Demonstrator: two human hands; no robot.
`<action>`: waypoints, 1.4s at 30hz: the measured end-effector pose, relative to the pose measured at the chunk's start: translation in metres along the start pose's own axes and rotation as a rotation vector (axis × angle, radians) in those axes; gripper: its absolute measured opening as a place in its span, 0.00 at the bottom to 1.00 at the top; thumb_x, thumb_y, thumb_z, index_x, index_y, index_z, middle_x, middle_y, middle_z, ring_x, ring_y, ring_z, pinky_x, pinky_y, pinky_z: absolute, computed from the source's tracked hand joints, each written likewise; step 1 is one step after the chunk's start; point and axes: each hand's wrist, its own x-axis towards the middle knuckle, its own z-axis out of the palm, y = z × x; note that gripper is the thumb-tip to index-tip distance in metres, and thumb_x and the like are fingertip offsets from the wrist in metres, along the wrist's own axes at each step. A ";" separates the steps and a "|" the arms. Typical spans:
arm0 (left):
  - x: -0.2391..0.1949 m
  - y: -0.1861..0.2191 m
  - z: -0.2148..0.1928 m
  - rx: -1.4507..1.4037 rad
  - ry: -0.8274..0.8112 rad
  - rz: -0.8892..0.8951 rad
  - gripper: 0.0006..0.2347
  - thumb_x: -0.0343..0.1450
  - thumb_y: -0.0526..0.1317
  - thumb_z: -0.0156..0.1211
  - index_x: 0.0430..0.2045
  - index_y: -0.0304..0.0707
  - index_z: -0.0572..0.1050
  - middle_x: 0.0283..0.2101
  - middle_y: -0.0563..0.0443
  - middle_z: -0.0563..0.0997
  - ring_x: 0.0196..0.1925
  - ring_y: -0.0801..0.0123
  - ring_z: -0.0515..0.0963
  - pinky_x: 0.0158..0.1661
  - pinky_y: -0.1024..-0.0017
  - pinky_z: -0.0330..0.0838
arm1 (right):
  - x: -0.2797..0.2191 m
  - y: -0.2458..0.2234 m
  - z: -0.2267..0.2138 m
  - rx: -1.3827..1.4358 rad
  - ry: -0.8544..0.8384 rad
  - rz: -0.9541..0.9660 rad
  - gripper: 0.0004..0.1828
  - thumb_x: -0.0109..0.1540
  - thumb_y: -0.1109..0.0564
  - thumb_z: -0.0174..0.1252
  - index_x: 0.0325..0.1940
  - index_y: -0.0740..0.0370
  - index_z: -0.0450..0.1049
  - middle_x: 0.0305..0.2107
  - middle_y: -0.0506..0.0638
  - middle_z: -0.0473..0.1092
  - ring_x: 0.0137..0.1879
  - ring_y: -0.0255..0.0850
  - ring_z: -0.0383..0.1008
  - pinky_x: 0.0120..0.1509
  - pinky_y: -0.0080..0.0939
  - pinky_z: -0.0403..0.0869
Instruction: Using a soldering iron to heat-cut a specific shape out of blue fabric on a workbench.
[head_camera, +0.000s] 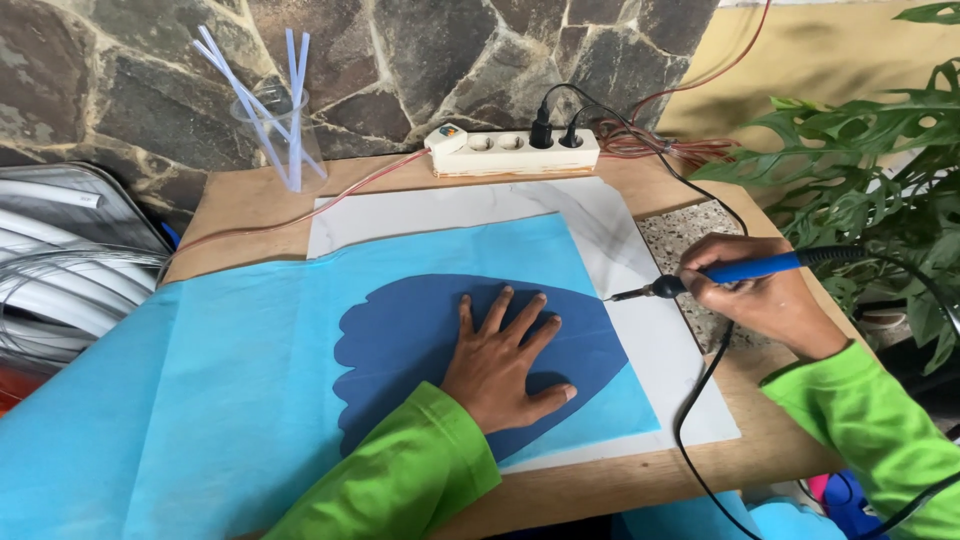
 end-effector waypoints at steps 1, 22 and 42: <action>0.000 0.000 0.001 -0.001 0.003 0.001 0.31 0.60 0.64 0.36 0.53 0.46 0.60 0.61 0.49 0.55 0.62 0.44 0.48 0.50 0.30 0.37 | 0.000 0.001 -0.001 -0.003 0.001 -0.001 0.04 0.48 0.68 0.52 0.21 0.63 0.70 0.22 0.48 0.70 0.28 0.34 0.68 0.33 0.30 0.66; -0.005 0.003 -0.013 0.029 0.035 -0.019 0.31 0.59 0.62 0.40 0.48 0.37 0.64 0.54 0.36 0.62 0.58 0.36 0.55 0.47 0.29 0.47 | 0.036 -0.014 0.079 0.109 0.064 -0.136 0.03 0.55 0.61 0.56 0.29 0.65 0.73 0.22 0.54 0.70 0.21 0.35 0.58 0.24 0.33 0.54; -0.006 0.004 -0.017 0.049 -0.034 -0.022 0.31 0.61 0.62 0.35 0.50 0.37 0.63 0.56 0.37 0.60 0.58 0.34 0.54 0.44 0.23 0.42 | 0.039 -0.011 0.063 0.092 0.008 -0.164 0.05 0.54 0.63 0.54 0.23 0.64 0.72 0.20 0.55 0.70 0.19 0.36 0.58 0.20 0.30 0.50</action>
